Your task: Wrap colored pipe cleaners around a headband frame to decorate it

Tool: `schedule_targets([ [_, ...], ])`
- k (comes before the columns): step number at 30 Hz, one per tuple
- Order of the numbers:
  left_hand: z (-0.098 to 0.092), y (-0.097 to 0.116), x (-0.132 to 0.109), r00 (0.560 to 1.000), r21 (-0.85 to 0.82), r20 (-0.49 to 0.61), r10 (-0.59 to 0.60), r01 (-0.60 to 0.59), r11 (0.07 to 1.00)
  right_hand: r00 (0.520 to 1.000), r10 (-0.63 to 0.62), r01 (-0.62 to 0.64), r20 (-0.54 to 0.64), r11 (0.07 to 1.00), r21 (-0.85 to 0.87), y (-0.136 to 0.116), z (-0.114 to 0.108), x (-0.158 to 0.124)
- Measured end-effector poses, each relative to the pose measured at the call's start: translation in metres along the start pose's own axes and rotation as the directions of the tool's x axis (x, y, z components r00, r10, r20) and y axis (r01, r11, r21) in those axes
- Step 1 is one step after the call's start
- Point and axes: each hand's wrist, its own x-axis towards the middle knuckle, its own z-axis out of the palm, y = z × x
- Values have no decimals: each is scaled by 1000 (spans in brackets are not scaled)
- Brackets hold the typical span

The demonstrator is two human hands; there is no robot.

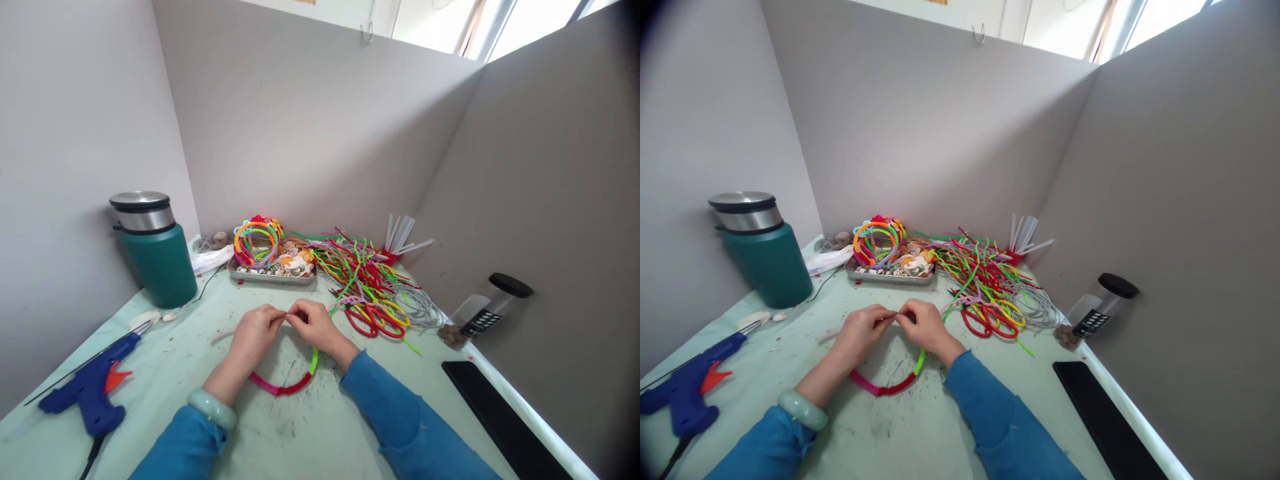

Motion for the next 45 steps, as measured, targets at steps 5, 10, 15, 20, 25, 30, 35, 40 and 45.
schedule_targets([
  [5, -2, 1, 1, 999, -24, -6, -48, 47, 999, 1000, 19, -20, 15, 999, 43, 0, 0, 0],
  [10, -3, 1, 1, 996, -15, -19, -93, 92, 996, 1000, 11, -11, 4, 997, 76, -2, -1, 0],
  [15, -5, 2, 2, 969, -222, 106, -223, 242, 945, 1000, -16, 15, 12, 997, 76, -5, -4, 1],
  [20, -6, 5, 0, 889, -485, 330, -317, 448, 751, 998, -59, 57, 24, 996, 64, -9, -6, 1],
  [25, -6, 7, -3, 848, -636, 454, -273, 523, 568, 995, -101, 100, 7, 994, 36, -9, -6, 0],
  [30, -6, 7, -2, 871, -722, 372, -319, 488, 491, 991, -131, 130, 15, 991, 32, -7, -4, -1],
  [35, -5, 6, 2, 876, -718, 390, -284, 482, 502, 987, -160, 159, 20, 986, 52, -7, -5, 0],
  [40, 1, 3, 1, 929, -723, 311, -199, 367, 585, 993, -117, 116, 11, 992, 51, -8, -6, 0],
  [45, -1, 3, -2, 979, -455, 111, -169, 201, 867, 994, -111, 110, 22, 992, 54, -8, -4, -1],
])
